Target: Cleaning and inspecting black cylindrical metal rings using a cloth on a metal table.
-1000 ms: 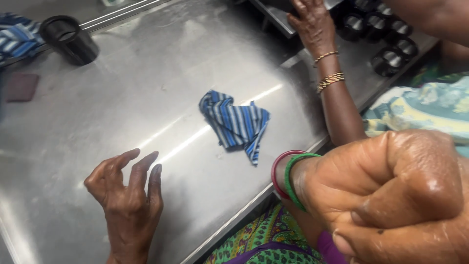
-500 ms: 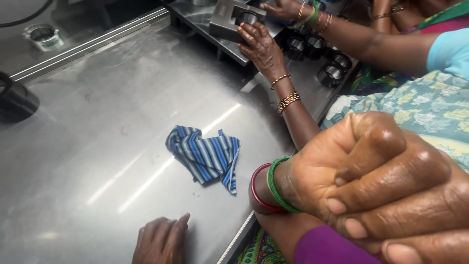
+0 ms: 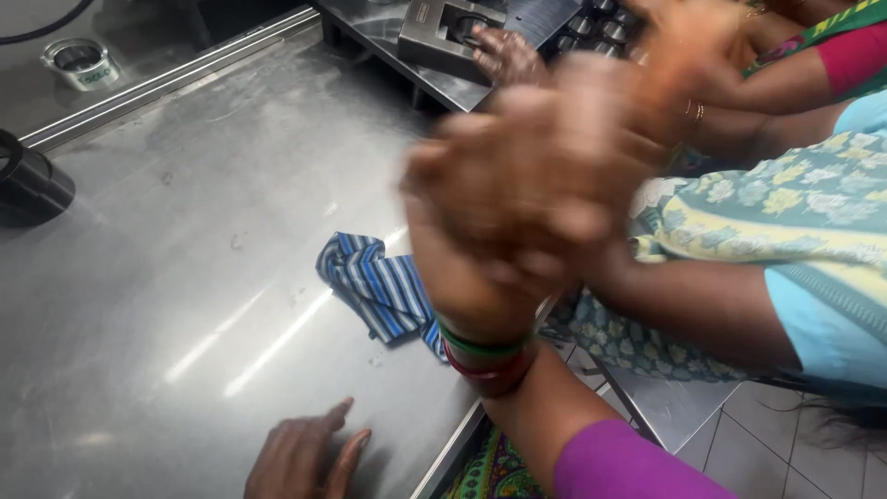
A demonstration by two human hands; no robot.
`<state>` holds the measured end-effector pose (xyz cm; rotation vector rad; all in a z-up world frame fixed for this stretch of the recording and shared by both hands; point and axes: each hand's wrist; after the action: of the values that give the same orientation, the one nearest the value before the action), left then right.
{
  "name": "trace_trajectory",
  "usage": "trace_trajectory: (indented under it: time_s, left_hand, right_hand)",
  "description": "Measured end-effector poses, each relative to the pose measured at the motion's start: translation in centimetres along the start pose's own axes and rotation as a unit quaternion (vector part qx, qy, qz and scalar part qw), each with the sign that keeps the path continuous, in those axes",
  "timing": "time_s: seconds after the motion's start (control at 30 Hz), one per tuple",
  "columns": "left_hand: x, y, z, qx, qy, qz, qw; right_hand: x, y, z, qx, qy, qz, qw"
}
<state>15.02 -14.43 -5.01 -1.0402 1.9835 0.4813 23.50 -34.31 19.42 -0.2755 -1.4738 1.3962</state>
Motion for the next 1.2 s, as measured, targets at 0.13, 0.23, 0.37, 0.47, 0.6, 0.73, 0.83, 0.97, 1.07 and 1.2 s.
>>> trace_trajectory:
  time_s: [0.13,0.23,0.37,0.47,0.6,0.73,0.83,0.97,1.07,1.2]
  left_hand:
    - [-4.2,0.6,-1.5,-0.111,0.106,-0.226,0.962]
    - [-5.6,1.2,-1.7,-0.133,0.151,-0.254,0.946]
    - [-5.2,0.8,-1.9,-0.134,0.228,-0.296,0.918]
    - [-4.7,0.2,-1.9,-0.100,0.258,-0.312,0.909]
    - [-1.5,0.5,0.6,-0.063,0.431,-0.278,0.856]
    - [2.7,1.7,5.4,-0.125,0.382,-0.253,0.880]
    - [4.7,1.9,8.2,-0.118,0.399,-0.241,0.877]
    - [5.0,2.5,10.5,-0.176,0.314,-0.221,0.906]
    - [4.1,2.9,9.8,-0.211,0.351,-0.213,0.887]
    - [-0.5,1.1,1.1,-0.087,0.493,-0.258,0.826]
  right_hand:
    - [-2.0,-1.2,-6.6,0.205,-0.019,0.003,0.979]
    - [-7.4,0.2,-9.0,0.337,0.009,-0.147,0.930]
    - [-11.8,6.0,-8.6,0.404,0.033,-0.213,0.889]
    - [-12.1,14.2,-8.9,0.575,-0.036,-0.141,0.805]
    - [-6.9,17.8,-7.5,0.668,-0.008,0.198,0.718]
    - [-5.7,18.2,-6.5,0.712,-0.080,0.218,0.663]
    - [-5.7,17.6,-6.2,0.708,-0.087,0.203,0.670]
    - [-5.7,18.5,-6.2,0.691,-0.145,0.202,0.679]
    - [-5.1,17.6,-6.1,0.695,-0.137,0.186,0.681]
    - [-4.6,15.5,-5.5,0.694,-0.136,0.248,0.662]
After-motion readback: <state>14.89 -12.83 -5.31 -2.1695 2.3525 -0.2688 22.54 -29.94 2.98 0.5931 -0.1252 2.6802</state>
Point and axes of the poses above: each hand's wrist, its own y-axis away from the middle knuckle, its own x-axis out of the palm, z = x × y, and after that the axes turned 3 degrees about -z, right-handed
